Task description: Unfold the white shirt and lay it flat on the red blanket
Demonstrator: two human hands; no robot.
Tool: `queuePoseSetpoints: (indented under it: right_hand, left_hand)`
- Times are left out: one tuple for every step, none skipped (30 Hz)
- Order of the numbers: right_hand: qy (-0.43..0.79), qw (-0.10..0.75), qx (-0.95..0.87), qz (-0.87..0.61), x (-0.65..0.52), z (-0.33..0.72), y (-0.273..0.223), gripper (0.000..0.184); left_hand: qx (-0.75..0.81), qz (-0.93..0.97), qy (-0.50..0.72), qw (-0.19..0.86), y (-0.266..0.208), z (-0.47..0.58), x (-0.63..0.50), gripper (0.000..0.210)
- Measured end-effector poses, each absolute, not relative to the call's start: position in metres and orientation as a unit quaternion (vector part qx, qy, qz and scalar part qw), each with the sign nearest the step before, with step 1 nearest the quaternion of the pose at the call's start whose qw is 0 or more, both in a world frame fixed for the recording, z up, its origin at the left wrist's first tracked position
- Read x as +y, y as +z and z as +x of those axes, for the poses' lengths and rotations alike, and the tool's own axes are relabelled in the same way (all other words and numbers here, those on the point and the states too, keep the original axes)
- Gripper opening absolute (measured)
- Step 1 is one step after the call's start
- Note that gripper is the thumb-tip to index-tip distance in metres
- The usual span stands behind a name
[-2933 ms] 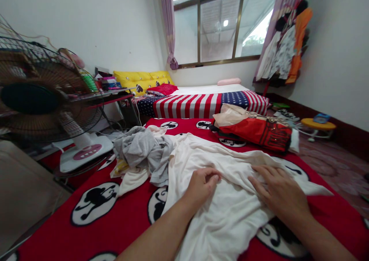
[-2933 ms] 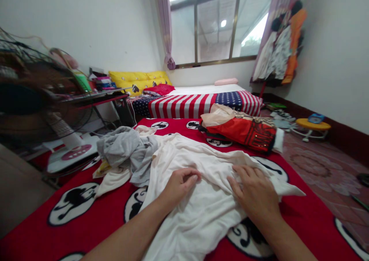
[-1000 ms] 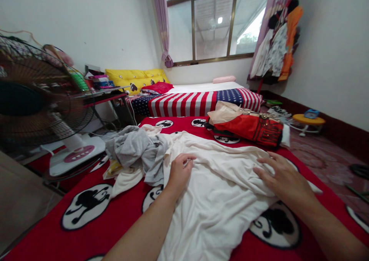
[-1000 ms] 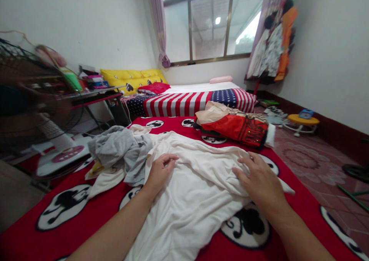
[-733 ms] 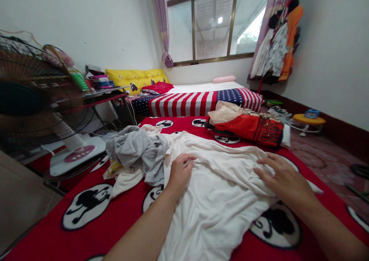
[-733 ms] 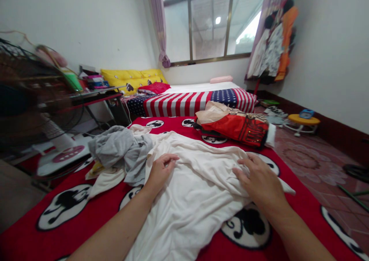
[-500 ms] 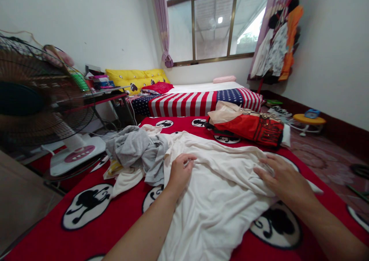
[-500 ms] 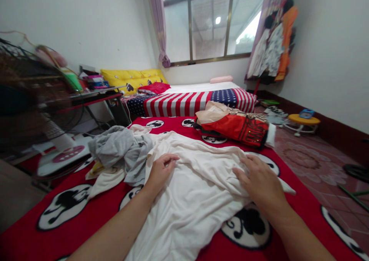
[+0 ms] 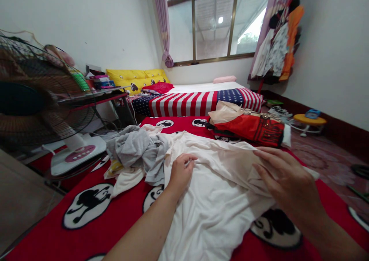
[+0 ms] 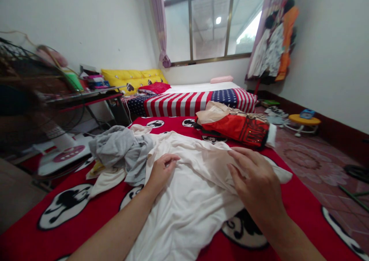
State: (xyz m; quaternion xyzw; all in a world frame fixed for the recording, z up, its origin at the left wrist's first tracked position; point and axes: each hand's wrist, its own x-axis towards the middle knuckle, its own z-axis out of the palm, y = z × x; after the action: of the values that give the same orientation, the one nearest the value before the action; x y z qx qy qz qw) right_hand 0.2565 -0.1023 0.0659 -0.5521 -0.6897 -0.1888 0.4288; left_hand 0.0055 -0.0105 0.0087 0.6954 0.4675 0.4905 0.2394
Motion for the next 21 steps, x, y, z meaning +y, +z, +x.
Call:
queuePoseSetpoints:
  right_hand:
    - [-0.187, 0.429, -0.698, -0.542, -0.104, 0.254, 0.067, 0.025]
    - [-0.187, 0.428, -0.708, -0.53, -0.105, 0.251, 0.067, 0.024]
    - [-0.189, 0.426, -0.717, -0.518, -0.106, 0.249, 0.067, 0.024]
    - [-0.191, 0.423, -0.727, -0.506, -0.106, 0.247, 0.067, 0.023]
    - [-0.192, 0.42, -0.737, -0.494, -0.107, 0.245, 0.067, 0.023]
    - [-0.192, 0.416, -0.746, -0.483, -0.107, 0.243, 0.066, 0.023]
    - [-0.191, 0.413, -0.753, -0.475, -0.107, 0.241, 0.066, 0.022]
    - [-0.188, 0.411, -0.759, -0.468, -0.107, 0.239, 0.065, 0.021]
    - [-0.184, 0.409, -0.763, -0.465, -0.107, 0.238, 0.064, 0.021]
    - [-0.18, 0.406, -0.767, -0.464, -0.107, 0.236, 0.063, 0.021]
    - [-0.176, 0.403, -0.77, -0.463, -0.107, 0.235, 0.062, 0.021]
    - [-0.173, 0.399, -0.772, -0.463, -0.107, 0.234, 0.061, 0.021]
    - [-0.17, 0.396, -0.775, -0.462, -0.107, 0.234, 0.061, 0.022]
    - [-0.167, 0.393, -0.778, -0.461, -0.108, 0.233, 0.06, 0.022]
    - [-0.166, 0.392, -0.78, -0.46, -0.108, 0.233, 0.06, 0.022]
    - [-0.165, 0.391, -0.781, -0.458, -0.108, 0.233, 0.06, 0.022]
    - [-0.165, 0.391, -0.782, -0.457, -0.108, 0.233, 0.06, 0.022]
    - [-0.164, 0.39, -0.783, -0.457, -0.109, 0.233, 0.06, 0.022]
    - [-0.163, 0.39, -0.783, -0.456, -0.109, 0.233, 0.059, 0.022]
    - [-0.162, 0.39, -0.784, -0.455, -0.108, 0.232, 0.059, 0.022]
    - [-0.161, 0.39, -0.785, -0.454, -0.108, 0.232, 0.059, 0.022]
  left_hand:
    - [0.466, 0.698, 0.489, 0.238, 0.009, 0.006, -0.011, 0.027]
    - [0.464, 0.701, 0.487, 0.235, 0.01, 0.006, -0.012, 0.027]
    - [0.462, 0.706, 0.485, 0.231, 0.01, 0.007, -0.012, 0.027]
    - [0.46, 0.71, 0.482, 0.227, 0.01, 0.007, -0.013, 0.028]
    - [0.458, 0.715, 0.479, 0.223, 0.01, 0.008, -0.013, 0.028]
    - [0.458, 0.718, 0.476, 0.22, 0.011, 0.008, -0.014, 0.028]
    - [0.458, 0.72, 0.474, 0.218, 0.01, 0.008, -0.014, 0.028]
    - [0.458, 0.721, 0.473, 0.217, 0.01, 0.008, -0.014, 0.028]
    - [0.457, 0.722, 0.472, 0.217, 0.01, 0.008, -0.014, 0.028]
    - [0.456, 0.722, 0.472, 0.217, 0.01, 0.008, -0.013, 0.028]
    - [0.454, 0.723, 0.472, 0.217, 0.009, 0.008, -0.013, 0.028]
    - [0.453, 0.724, 0.472, 0.218, 0.009, 0.008, -0.013, 0.029]
    - [0.451, 0.725, 0.472, 0.219, 0.009, 0.008, -0.013, 0.029]
    - [0.45, 0.725, 0.473, 0.221, 0.009, 0.008, -0.013, 0.03]
    - [0.449, 0.724, 0.474, 0.221, 0.009, 0.008, -0.013, 0.03]
    - [0.449, 0.724, 0.475, 0.222, 0.009, 0.008, -0.013, 0.03]
    - [0.448, 0.723, 0.476, 0.222, 0.009, 0.008, -0.013, 0.03]
    - [0.448, 0.723, 0.477, 0.222, 0.009, 0.008, -0.013, 0.03]
    - [0.447, 0.723, 0.478, 0.222, 0.009, 0.008, -0.013, 0.03]
    - [0.446, 0.723, 0.478, 0.222, 0.009, 0.008, -0.013, 0.03]
    - [0.445, 0.724, 0.478, 0.222, 0.008, 0.008, -0.013, 0.03]
